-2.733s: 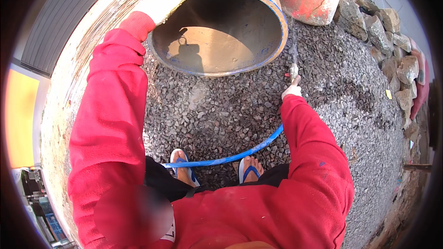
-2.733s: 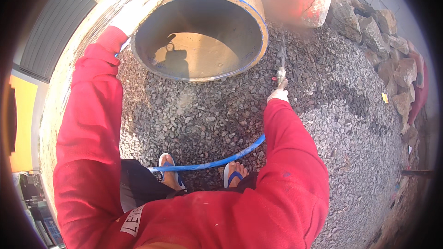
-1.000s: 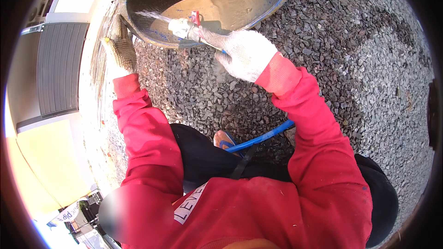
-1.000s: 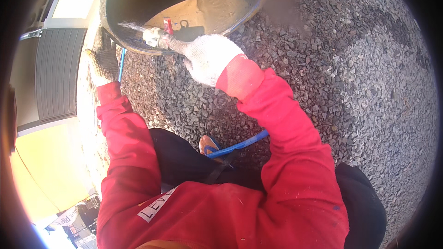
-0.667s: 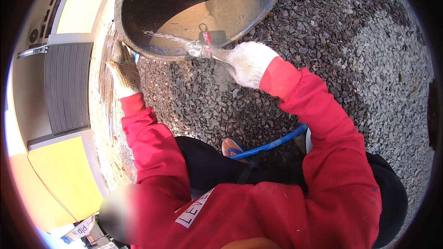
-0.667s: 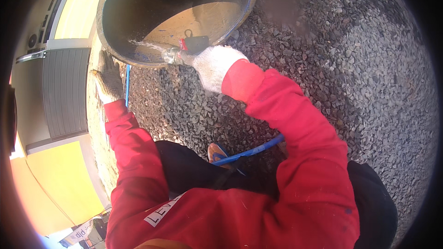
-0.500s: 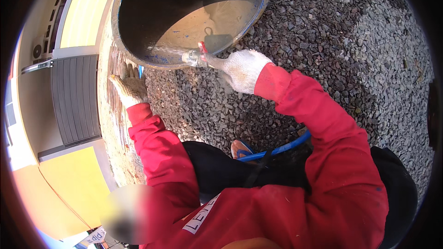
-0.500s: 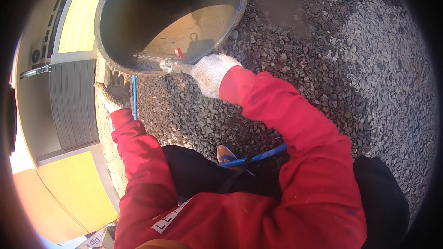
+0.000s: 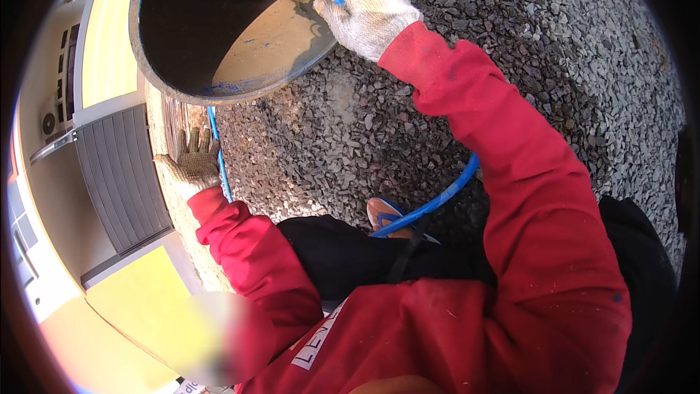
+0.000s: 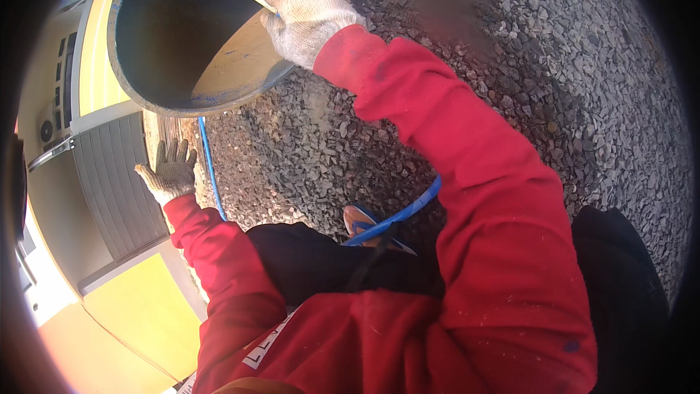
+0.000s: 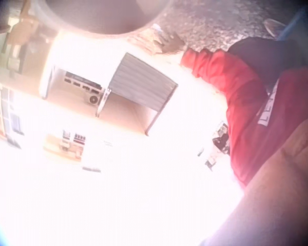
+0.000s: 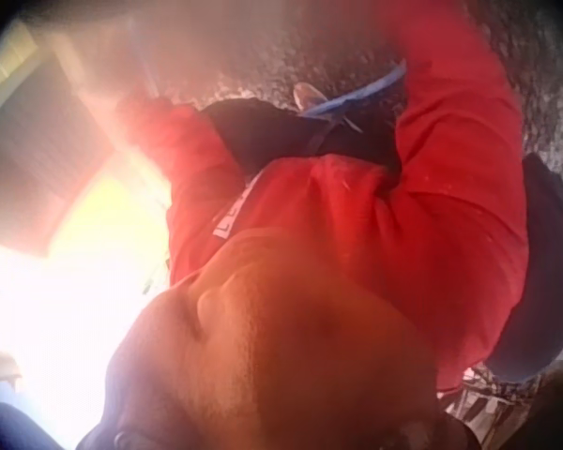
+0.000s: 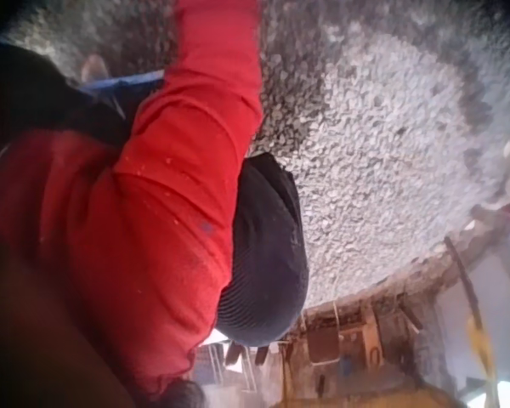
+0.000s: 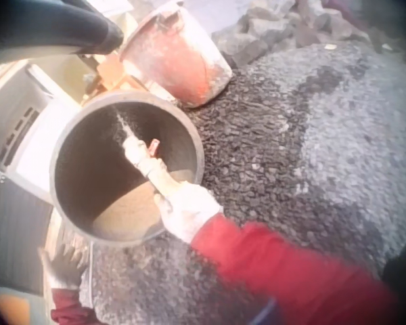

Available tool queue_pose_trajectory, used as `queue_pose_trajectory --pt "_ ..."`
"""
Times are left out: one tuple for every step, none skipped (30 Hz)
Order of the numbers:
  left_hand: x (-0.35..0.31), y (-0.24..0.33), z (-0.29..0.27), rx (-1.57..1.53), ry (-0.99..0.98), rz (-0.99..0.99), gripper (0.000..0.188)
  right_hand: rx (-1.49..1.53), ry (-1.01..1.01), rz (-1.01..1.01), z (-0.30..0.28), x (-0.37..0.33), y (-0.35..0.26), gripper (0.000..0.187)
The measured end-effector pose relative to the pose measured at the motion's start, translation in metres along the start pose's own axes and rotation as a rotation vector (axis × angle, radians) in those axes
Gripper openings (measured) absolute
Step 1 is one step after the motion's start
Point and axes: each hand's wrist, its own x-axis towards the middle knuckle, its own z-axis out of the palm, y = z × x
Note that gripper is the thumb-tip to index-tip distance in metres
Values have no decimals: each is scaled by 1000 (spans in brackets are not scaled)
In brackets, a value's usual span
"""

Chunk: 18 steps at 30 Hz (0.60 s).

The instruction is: The person rinses a large blue bucket with a garden hose, repeatedly filling it with water and tilting it to drain. The person rotates the bucket to rinse different interior surfaces and the exterior rim.

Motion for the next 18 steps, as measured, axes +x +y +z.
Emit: queue_pose_trajectory --pt "-1 3 -2 -35 14 -4 122 -72 -84 80 -2 2 3 37" --pt "-1 3 -3 -46 4 -4 122 -36 -69 59 -3 2 4 37" --pt "-2 4 -4 -68 10 -2 123 3 -52 31 -4 1 4 37" --pt "-3 6 -6 -88 15 4 123 52 -56 32 -3 -1 3 37" --pt "-3 7 -6 -91 -17 19 123 15 -87 -30 -2 -2 1 37" --pt "-4 7 -8 -90 -20 30 123 -68 -235 -83 -3 -3 0 34" --pt "-4 8 -9 -78 -2 30 123 -68 -338 -106 -1 -8 -3 33" --pt "-6 9 -10 -122 10 26 123 -40 -394 -167 -1 -12 -6 32" --pt "-5 10 -9 -67 8 32 121 -93 -516 -118 4 -13 -9 33" --pt "-8 11 -8 -61 21 33 120 -112 -585 -120 9 -15 -15 34" --pt "-14 14 -7 -83 46 19 119 -113 -658 -101 12 -15 -18 38" --pt "-21 17 -3 -69 41 49 117 -111 -653 -112 15 -15 -19 39" --pt "-33 21 0 -93 50 71 115 -90 -615 -92 17 -15 -22 48" --pt "-48 24 5 -148 98 89 113 -75 -588 -74 20 -14 -22 58" --pt "-65 27 10 -169 99 113 104 -68 -528 -75 22 -13 -22 62" --pt "-82 31 16 -137 8 134 97 -45 -454 -96 24 -13 -20 65" --pt "-101 30 22 -44 -50 191 92 -29 -396 -121 25 -13 -16 69" --pt "-120 25 30 25 -25 193 87 0 -326 -132 27 -12 -11 71"
